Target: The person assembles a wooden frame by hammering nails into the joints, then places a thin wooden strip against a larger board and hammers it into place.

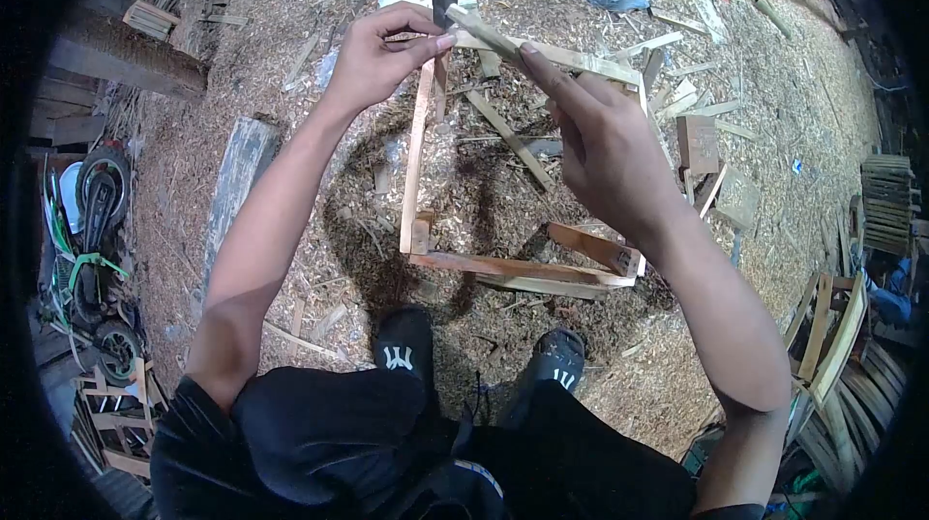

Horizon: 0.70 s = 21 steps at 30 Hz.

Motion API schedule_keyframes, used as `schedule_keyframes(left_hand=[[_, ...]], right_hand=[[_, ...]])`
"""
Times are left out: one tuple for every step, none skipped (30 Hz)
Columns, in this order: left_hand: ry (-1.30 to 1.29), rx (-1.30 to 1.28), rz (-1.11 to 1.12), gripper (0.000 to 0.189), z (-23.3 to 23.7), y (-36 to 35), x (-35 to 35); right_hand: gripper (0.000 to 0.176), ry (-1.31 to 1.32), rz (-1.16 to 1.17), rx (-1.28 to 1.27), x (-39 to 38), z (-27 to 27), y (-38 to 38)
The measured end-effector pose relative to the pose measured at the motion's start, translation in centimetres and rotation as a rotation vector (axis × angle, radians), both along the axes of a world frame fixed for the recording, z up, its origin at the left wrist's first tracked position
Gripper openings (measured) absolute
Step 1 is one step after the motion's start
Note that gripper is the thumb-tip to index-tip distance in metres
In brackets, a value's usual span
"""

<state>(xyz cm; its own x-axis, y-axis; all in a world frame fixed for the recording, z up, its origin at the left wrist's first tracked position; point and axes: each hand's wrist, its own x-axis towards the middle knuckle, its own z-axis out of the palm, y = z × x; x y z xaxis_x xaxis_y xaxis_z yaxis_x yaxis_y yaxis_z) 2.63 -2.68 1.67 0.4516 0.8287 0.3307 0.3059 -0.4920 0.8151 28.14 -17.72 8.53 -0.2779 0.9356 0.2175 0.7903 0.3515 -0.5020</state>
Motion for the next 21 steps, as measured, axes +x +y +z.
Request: schedule_keyframes(left_hand=[[0.019, 0.034, 0.004, 0.015, 0.0, 0.0, 0.0], [0.02, 0.032, 0.003, 0.015, -0.1, 0.1, 0.0], [-0.003, 0.099, -0.01, 0.016, -0.2, 0.3, 0.1], [-0.028, 0.166, -0.021, 0.016, -0.3, 0.4, 0.1], [-0.029, 0.165, -0.021, 0.016, -0.4, 0.5, 0.0], [-0.001, 0.099, -0.009, 0.017, -0.2, 0.5, -0.1], [0.029, 0.033, 0.002, 0.018, 0.0, 0.6, -0.1], [0.031, 0.036, 0.0, 0.018, 0.2, 0.6, 0.0], [0.038, 0.032, 0.003, 0.018, 0.2, 0.6, 0.0], [0.045, 0.025, 0.009, 0.018, 0.2, 0.6, 0.0], [0.046, 0.022, 0.012, 0.018, 0.2, 0.6, 0.0], [0.036, 0.025, 0.002, 0.018, 0.3, 0.6, 0.0], [0.026, 0.028, -0.01, 0.018, 0.4, 0.6, 0.1], [0.025, 0.029, -0.01, 0.018, 0.6, 0.6, 0.1], [0.075, 0.07, 0.003, 0.018, 0.9, 0.4, 0.1], [0.126, 0.11, 0.015, 0.018, 1.2, 0.3, 0.2], [0.126, 0.11, 0.015, 0.018, 1.4, 0.2, 0.2], [0.143, 0.103, 0.033, 0.019, 1.6, 0.2, 0.4], [0.161, 0.095, 0.051, 0.02, 1.6, 0.1, 0.4], [0.162, 0.094, 0.051, 0.02, 1.6, 0.3, 0.4], [0.183, 0.071, 0.046, 0.02, 1.6, 0.6, 0.3]], right_hand=[[0.069, 0.045, 0.008, 0.046, 0.0, 0.1, 0.1], [0.069, 0.09, 0.015, 0.092, 0.0, 0.1, 0.1], [0.069, 0.09, 0.014, 0.09, -0.2, 0.2, 0.1], [0.069, 0.093, 0.008, 0.125, -0.3, 0.2, 0.1], [0.068, 0.095, 0.002, 0.161, -0.3, 0.3, 0.1], [0.068, 0.094, 0.001, 0.162, -0.2, 0.0, 0.1], [0.068, 0.049, 0.005, 0.1, 0.0, -0.6, 0.2], [0.069, 0.004, 0.008, 0.039, 0.2, -0.9, 0.2], [0.069, 0.007, 0.007, 0.041, 0.2, -0.8, 0.2], [0.069, 0.029, -0.004, 0.016, 0.2, -0.4, 0.1], [0.07, 0.05, -0.013, -0.01, 0.2, -0.1, 0.0], [0.07, 0.05, -0.011, -0.013, 0.0, 0.2, -0.1], [0.07, 0.059, -0.008, -0.006, -0.2, 0.5, -0.1], [0.07, 0.068, -0.007, 0.003, -0.3, 0.7, -0.1], [0.07, 0.068, -0.007, 0.003, -0.3, 0.6, 0.0], [0.07, 0.086, 0.004, 0.02, -0.2, 0.4, 0.0], [0.07, 0.104, 0.016, 0.037, -0.2, 0.2, 0.0], [0.07, 0.105, 0.014, 0.037, -0.1, 0.0, 0.0], [0.07, 0.097, 0.009, 0.03, 0.0, -0.1, 0.0], [0.071, 0.088, 0.004, 0.023, 0.0, -0.2, 0.0], [0.071, 0.089, 0.004, 0.023, 0.0, -0.1, -0.1]])
